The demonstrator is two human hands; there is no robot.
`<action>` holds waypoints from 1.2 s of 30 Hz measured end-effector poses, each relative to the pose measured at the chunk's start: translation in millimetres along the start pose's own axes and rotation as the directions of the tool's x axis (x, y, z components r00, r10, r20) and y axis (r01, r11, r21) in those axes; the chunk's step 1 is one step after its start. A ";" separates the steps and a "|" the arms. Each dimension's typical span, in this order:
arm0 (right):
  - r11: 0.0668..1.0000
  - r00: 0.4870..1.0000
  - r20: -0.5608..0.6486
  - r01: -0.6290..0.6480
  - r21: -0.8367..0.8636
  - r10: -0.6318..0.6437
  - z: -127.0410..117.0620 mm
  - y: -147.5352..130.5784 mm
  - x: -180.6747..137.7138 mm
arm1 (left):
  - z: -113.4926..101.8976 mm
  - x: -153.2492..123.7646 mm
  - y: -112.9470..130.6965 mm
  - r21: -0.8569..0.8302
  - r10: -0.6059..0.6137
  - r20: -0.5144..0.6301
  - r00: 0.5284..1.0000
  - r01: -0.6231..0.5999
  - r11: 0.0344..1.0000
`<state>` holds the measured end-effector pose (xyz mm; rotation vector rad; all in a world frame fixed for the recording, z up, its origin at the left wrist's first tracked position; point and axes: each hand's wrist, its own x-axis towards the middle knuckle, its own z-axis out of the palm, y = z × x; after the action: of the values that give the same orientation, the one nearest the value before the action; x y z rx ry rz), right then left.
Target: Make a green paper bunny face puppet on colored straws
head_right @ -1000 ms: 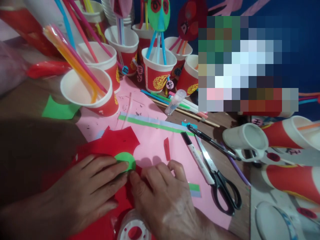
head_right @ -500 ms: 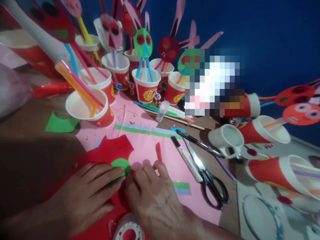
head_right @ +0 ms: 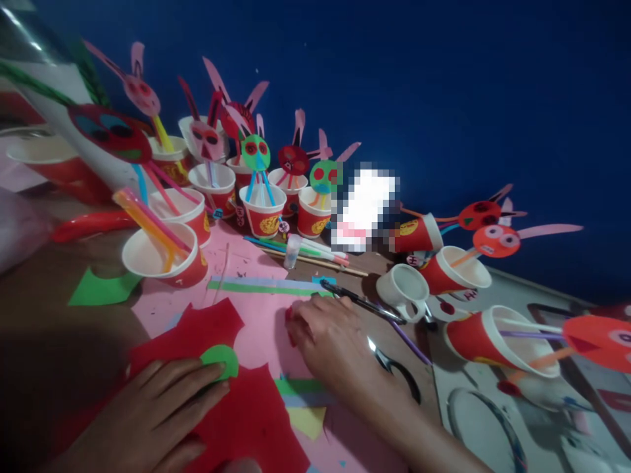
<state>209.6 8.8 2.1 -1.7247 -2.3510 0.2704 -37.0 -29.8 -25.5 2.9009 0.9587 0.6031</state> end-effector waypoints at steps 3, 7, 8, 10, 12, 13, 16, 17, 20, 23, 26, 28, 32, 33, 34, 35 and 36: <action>0.993 1.000 0.016 -0.017 -0.119 0.019 7.8 -2.5 -1.2 | 0.1 0.2 0.3 0.018 -0.005 -0.018 1.000 0.005 1.000; 0.975 1.000 0.010 -0.007 -0.221 0.010 12.8 -5.6 -3.6 | -0.7 -0.3 2.0 -0.005 -0.015 -0.043 0.999 0.015 1.000; 0.972 1.000 0.005 -0.008 -0.234 0.009 12.9 -6.1 -4.0 | -1.1 -0.5 2.3 -0.016 -0.019 -0.026 0.999 0.019 1.000; 0.968 1.000 -0.003 -0.016 -0.252 0.015 12.4 -6.8 -4.5 | -1.1 -1.4 2.8 -0.034 -0.029 0.026 0.999 0.030 0.999; 0.967 1.000 0.006 -0.020 -0.253 0.022 11.5 -7.4 -4.2 | 0.7 -3.8 3.4 -0.053 -0.047 0.068 0.997 0.050 0.997; 0.968 0.999 0.018 -0.021 -0.250 0.026 11.2 -7.7 -3.8 | 2.1 -5.4 3.7 -0.062 -0.055 0.071 0.996 0.059 0.996; 0.968 0.998 0.039 -0.028 -0.249 0.039 10.7 -8.3 -2.0 | 6.2 -9.8 5.1 -0.086 -0.049 0.052 0.997 0.053 0.995; 0.968 0.998 0.041 -0.031 -0.250 0.043 10.6 -8.5 -1.3 | 6.7 -10.4 5.5 -0.088 -0.053 0.044 0.998 0.057 0.994; 0.970 0.998 0.046 -0.039 -0.239 0.052 10.0 -8.6 0.4 | 4.8 -8.7 5.2 -0.088 -0.065 0.036 0.997 0.068 0.994; 0.982 0.997 0.055 -0.045 -0.184 0.056 8.2 -8.6 1.7 | 0.0 -5.8 2.6 -0.103 -0.049 -0.019 0.999 0.046 0.994; 0.994 0.995 0.084 -0.042 -0.097 0.050 6.1 -8.8 2.7 | -3.8 -8.9 0.1 -0.119 -0.061 -0.044 0.997 0.056 0.991; 0.998 0.992 0.107 -0.056 -0.034 0.060 5.4 -9.2 3.0 | -5.6 -14.5 -0.7 -0.132 -0.092 -0.043 0.995 0.086 0.987; 0.990 0.990 0.116 -0.092 0.106 0.080 2.1 -9.7 1.9 | -14.0 -20.9 -2.6 -0.253 -0.219 -0.108 0.970 0.186 0.949; 0.980 0.990 0.121 -0.098 0.173 0.078 -0.2 -10.0 1.4 | -17.9 -18.8 -3.5 -0.322 -0.255 -0.092 0.962 0.214 0.922; 0.955 0.987 0.136 -0.115 0.273 0.080 -3.4 -10.6 0.9 | -22.2 -14.6 -4.5 -0.409 -0.309 -0.057 0.949 0.260 0.875; 0.905 0.982 0.170 -0.147 0.399 0.085 -7.3 -11.5 0.5 | -26.5 -8.6 -5.4 -0.511 -0.366 0.014 0.931 0.321 0.798; 0.820 0.971 0.221 -0.196 0.538 0.087 -11.5 -12.7 0.2 | -30.2 -1.1 -6.0 -0.615 -0.407 0.132 0.904 0.397 0.681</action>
<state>201.2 5.4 16.5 -1.6188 -1.9609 1.0737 -52.3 -28.5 1.1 2.0085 1.0858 0.7327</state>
